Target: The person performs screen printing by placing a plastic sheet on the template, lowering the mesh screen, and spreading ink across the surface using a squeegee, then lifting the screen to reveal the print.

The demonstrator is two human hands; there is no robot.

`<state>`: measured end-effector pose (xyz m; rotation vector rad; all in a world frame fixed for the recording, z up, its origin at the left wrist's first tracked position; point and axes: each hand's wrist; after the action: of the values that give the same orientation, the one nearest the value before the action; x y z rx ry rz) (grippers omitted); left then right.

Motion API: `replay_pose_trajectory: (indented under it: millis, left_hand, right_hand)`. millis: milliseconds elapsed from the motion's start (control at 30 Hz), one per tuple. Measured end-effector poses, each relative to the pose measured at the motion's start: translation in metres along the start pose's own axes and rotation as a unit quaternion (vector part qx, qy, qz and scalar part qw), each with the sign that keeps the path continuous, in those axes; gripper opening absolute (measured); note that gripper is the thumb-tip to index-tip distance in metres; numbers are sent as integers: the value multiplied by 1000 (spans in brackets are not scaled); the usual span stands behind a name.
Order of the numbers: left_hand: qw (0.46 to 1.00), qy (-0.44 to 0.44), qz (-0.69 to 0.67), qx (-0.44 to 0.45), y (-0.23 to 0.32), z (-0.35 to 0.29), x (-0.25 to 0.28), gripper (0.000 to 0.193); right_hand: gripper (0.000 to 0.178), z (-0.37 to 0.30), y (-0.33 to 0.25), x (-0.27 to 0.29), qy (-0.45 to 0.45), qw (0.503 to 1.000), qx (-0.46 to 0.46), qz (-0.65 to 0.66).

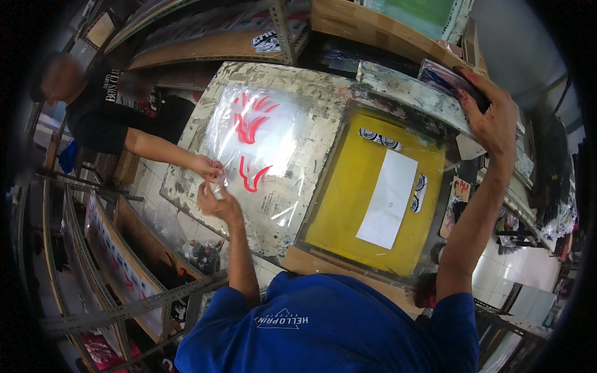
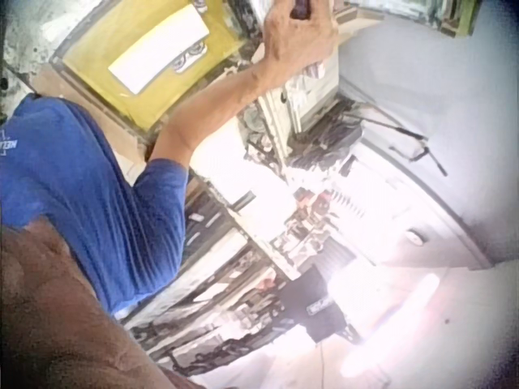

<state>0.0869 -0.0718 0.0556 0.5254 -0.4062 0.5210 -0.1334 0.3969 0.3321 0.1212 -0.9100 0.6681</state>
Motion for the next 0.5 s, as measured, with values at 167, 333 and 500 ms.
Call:
replay_pose_trajectory:
  millis: [167,333,500]
  left_hand:
    - [964,-179,-185,-67,73,-16,-47,36]
    - [959,-275,-61,-1,87,-52,-92,28]
    - [927,-328,-158,90,85,-47,-98,7]
  right_hand:
    - [36,2,-1,7,-4,1000,-14,-5]
    - [37,4,-5,12,-35,999,-23,-7]
    - [35,3,2,3,-17,1000,4,-2]
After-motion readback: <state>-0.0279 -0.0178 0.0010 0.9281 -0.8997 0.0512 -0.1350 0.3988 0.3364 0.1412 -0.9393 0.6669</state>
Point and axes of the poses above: each hand's wrist, its own z-axis towards the middle knuckle, its own x-axis out of the back of the hand, y = z × x, and after that the axes turned 6 degrees about x, right-handed
